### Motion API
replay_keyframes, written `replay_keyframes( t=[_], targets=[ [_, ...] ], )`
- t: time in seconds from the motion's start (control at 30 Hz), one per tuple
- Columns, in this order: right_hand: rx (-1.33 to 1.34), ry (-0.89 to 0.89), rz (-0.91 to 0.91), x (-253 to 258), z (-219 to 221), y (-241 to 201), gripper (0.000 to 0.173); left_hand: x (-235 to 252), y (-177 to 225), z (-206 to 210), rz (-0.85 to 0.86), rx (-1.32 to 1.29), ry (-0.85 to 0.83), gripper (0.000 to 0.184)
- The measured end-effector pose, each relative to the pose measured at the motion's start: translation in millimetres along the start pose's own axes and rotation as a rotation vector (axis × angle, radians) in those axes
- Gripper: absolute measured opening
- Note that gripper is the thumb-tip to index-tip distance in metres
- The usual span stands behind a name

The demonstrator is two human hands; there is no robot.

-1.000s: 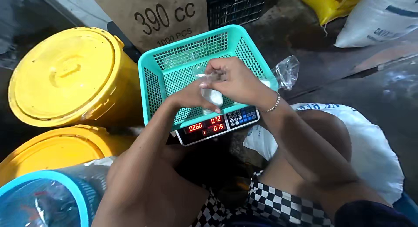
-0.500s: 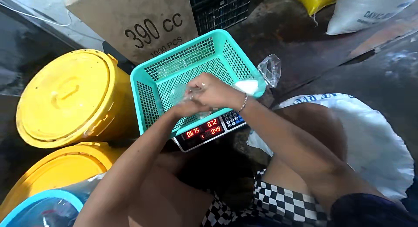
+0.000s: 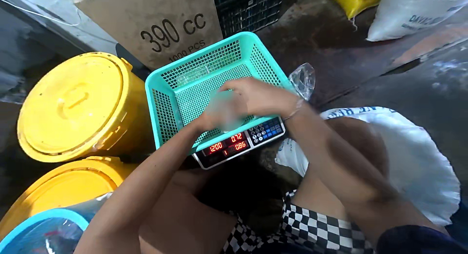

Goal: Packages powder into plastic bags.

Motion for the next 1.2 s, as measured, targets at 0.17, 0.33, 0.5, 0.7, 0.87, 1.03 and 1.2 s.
replay_keyframes(
  t=[0.17,0.33,0.5,0.7,0.87,1.03,1.2],
  targets=[
    [0.094,0.153,-0.087,23.7,26.0,-20.2,0.02,-10.1,-5.3,-5.7,-0.117,0.2,0.07,0.014],
    [0.351,0.326,-0.207,5.4,-13.4,-28.8,0.015,2.2,3.4,-5.4,-0.052,0.009,0.041,0.02],
    [0.163,0.064,-0.012,0.0,-11.5,5.6,0.061,7.8,-2.0,-4.8,-0.015,-0.039,0.043,0.027],
    [0.202,0.265,-0.163,9.2,11.8,-33.8,0.02,-7.7,4.5,-4.9,-0.118,0.158,0.129,0.015],
    [0.257,0.453,-0.378,-19.5,-52.9,-50.9,0.012,13.8,-13.4,-4.4,-0.026,-0.002,0.075,0.043],
    [0.032,0.069,-0.013,0.7,13.1,-4.0,0.042,-0.8,-1.6,-6.6,-0.054,-0.125,0.077,0.021],
    [0.035,0.318,-0.198,6.1,14.9,-37.6,0.014,-12.5,4.5,-5.1,-0.087,0.073,0.11,0.022]
  ],
)
Point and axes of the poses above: each hand's wrist, its own x-axis towards the middle knuckle, its own z-axis out of the palm, y = z × x, the point moved 7 cm from there along x, towards the middle knuckle, and after that the axes turned 14 degrees about -z, right-handed, at the moved point
